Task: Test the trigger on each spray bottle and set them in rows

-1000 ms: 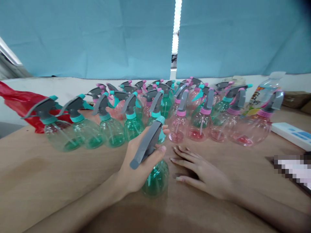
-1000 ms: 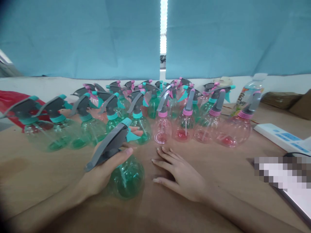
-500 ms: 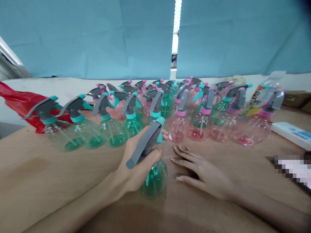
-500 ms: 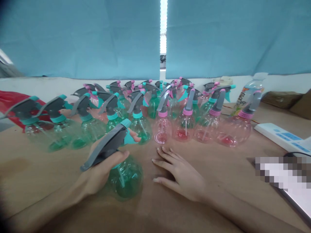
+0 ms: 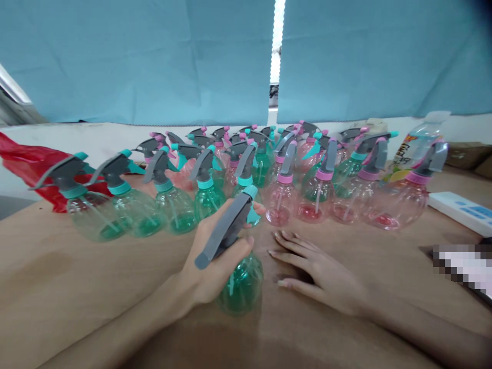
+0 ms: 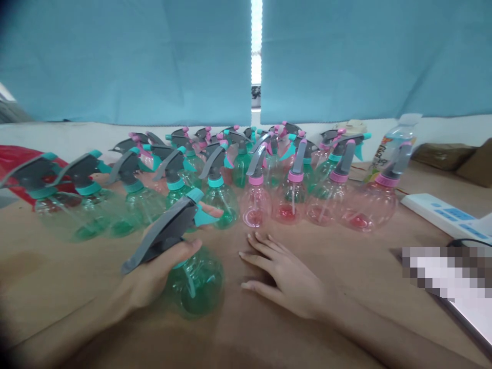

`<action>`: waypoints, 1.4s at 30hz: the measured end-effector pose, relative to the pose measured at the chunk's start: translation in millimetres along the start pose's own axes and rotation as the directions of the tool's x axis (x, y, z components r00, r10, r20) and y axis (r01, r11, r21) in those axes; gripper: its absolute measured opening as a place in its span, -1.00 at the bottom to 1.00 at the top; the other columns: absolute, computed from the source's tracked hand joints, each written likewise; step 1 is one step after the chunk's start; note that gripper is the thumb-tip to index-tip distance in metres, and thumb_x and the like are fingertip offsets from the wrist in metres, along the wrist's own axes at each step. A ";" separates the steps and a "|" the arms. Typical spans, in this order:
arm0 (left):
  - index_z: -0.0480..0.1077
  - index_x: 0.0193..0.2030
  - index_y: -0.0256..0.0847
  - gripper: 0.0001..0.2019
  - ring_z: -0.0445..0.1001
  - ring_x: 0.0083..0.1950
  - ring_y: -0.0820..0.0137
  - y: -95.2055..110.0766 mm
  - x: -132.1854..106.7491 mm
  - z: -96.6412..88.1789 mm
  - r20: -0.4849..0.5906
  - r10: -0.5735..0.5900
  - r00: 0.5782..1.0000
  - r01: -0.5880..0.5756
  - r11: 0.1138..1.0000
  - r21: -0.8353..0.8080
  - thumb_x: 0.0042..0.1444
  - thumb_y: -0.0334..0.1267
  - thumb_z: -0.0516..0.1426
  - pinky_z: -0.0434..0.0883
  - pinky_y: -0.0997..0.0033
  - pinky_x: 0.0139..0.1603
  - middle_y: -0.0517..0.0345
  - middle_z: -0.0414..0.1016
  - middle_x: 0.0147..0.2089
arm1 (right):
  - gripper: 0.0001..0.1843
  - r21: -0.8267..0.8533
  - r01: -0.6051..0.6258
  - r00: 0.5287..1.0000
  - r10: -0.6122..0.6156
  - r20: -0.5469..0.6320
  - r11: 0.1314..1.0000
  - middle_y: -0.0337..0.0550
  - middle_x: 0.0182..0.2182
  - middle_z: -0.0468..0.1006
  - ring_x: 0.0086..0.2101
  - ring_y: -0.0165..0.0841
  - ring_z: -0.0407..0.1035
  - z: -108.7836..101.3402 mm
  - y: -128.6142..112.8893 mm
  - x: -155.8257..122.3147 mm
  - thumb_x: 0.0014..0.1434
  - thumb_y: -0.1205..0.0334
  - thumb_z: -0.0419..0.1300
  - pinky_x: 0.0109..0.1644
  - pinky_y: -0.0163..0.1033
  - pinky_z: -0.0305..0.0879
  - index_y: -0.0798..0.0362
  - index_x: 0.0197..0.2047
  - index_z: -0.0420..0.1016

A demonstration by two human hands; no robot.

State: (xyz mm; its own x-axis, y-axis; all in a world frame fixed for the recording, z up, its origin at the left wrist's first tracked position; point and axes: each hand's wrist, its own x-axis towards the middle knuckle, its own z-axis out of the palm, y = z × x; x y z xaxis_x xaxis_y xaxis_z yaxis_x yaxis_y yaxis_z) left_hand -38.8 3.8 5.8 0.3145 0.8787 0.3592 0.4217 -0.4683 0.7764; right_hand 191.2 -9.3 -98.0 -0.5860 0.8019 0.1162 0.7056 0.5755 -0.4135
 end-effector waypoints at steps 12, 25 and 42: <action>0.37 0.03 -0.03 -0.66 0.47 -0.31 0.37 -4.6 -0.5 5.8 -0.020 -0.026 0.999 0.025 0.999 -0.027 0.08 -0.31 0.10 0.43 0.38 -0.27 0.22 0.53 -0.18 | -0.39 0.020 -0.014 1.000 0.014 -0.012 1.000 -0.17 0.37 0.01 0.34 -0.16 -0.16 0.4 -0.8 -0.1 0.27 -0.19 0.02 0.37 0.08 -0.14 -0.10 0.29 0.25; 0.37 0.08 0.00 -0.60 0.46 -0.30 0.41 -1.6 -0.1 4.7 -0.011 -0.005 1.000 0.005 1.000 -0.010 0.08 -0.34 0.08 0.43 0.45 -0.23 0.27 0.54 -0.09 | -0.39 0.036 -0.008 1.000 0.008 -0.025 0.999 -0.18 0.37 0.00 0.33 -0.14 -0.16 1.1 -0.2 -0.3 0.26 -0.18 0.05 0.37 0.11 -0.16 -0.12 0.29 0.25; 0.38 0.10 0.00 -0.60 0.48 -0.31 0.39 -3.5 2.4 8.6 -0.029 -0.009 1.000 0.009 1.000 -0.017 0.09 -0.30 0.08 0.45 0.39 -0.22 0.22 0.55 -0.08 | -0.40 0.041 0.000 0.999 0.002 -0.040 0.999 -0.20 0.36 0.02 0.33 -0.14 -0.15 1.6 -1.1 0.1 0.27 -0.17 0.04 0.37 0.11 -0.14 -0.12 0.30 0.24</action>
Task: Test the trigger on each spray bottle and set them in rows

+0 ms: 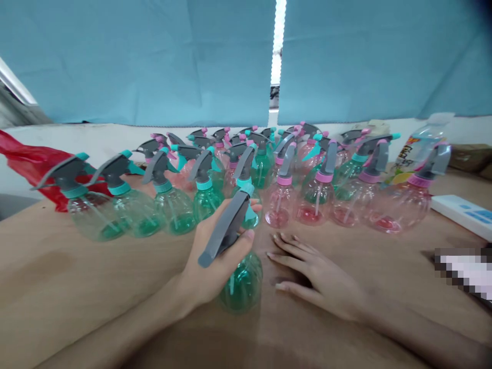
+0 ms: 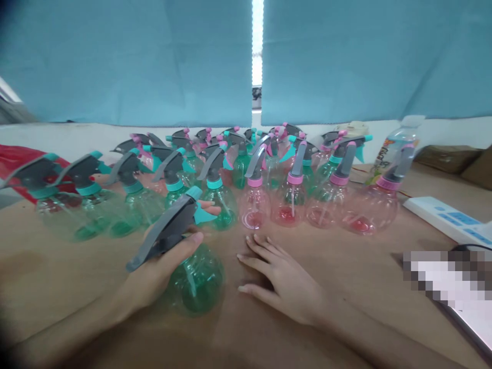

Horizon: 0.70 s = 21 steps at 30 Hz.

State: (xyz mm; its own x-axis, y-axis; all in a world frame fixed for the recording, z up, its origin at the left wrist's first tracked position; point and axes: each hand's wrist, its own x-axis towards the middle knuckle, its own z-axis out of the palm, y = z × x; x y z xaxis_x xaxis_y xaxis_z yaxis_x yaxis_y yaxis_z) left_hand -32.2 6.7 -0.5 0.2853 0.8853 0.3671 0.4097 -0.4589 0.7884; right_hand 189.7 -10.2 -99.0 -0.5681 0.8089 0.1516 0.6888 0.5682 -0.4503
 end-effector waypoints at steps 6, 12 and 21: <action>0.34 0.12 0.02 -0.60 0.49 -0.22 0.41 -1.5 1.5 7.1 0.015 0.004 1.000 -0.003 1.000 -0.014 0.12 -0.33 0.08 0.44 0.40 -0.12 0.24 0.51 0.02 | -0.38 -0.010 0.003 1.000 -0.003 0.008 1.000 -0.16 0.36 0.03 0.33 -0.15 -0.15 1.2 0.4 0.1 0.28 -0.19 0.01 0.36 0.11 -0.13 -0.10 0.31 0.21; 0.39 0.01 -0.03 -0.70 0.51 -0.21 0.36 4.2 5.6 14.0 -0.004 0.012 1.000 -0.012 1.000 0.016 0.11 -0.28 0.08 0.45 0.37 -0.13 0.22 0.54 -0.17 | -0.38 0.026 0.011 1.000 -0.010 -0.012 1.000 -0.14 0.36 0.04 0.33 -0.11 -0.15 1.6 1.4 0.6 0.27 -0.18 0.03 0.36 0.14 -0.14 -0.10 0.30 0.23; 0.37 0.01 -0.03 -0.70 0.50 -0.11 0.31 8.5 7.5 14.6 0.006 -0.005 1.000 0.005 1.000 0.024 0.12 -0.26 0.07 0.45 0.32 -0.04 0.18 0.51 0.02 | -0.36 0.018 0.026 1.000 -0.026 -0.013 0.999 -0.12 0.36 0.05 0.33 -0.14 -0.15 -1.8 0.2 1.9 0.27 -0.20 0.01 0.37 0.12 -0.17 -0.07 0.30 0.23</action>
State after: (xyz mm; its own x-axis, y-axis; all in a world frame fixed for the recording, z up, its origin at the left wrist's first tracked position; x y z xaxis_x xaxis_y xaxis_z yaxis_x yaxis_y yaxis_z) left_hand -13.9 8.4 1.8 0.2888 0.8871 0.3600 0.4321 -0.4563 0.7779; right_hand 189.6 -8.2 -97.2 -0.5801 0.7956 0.1746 0.6654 0.5865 -0.4619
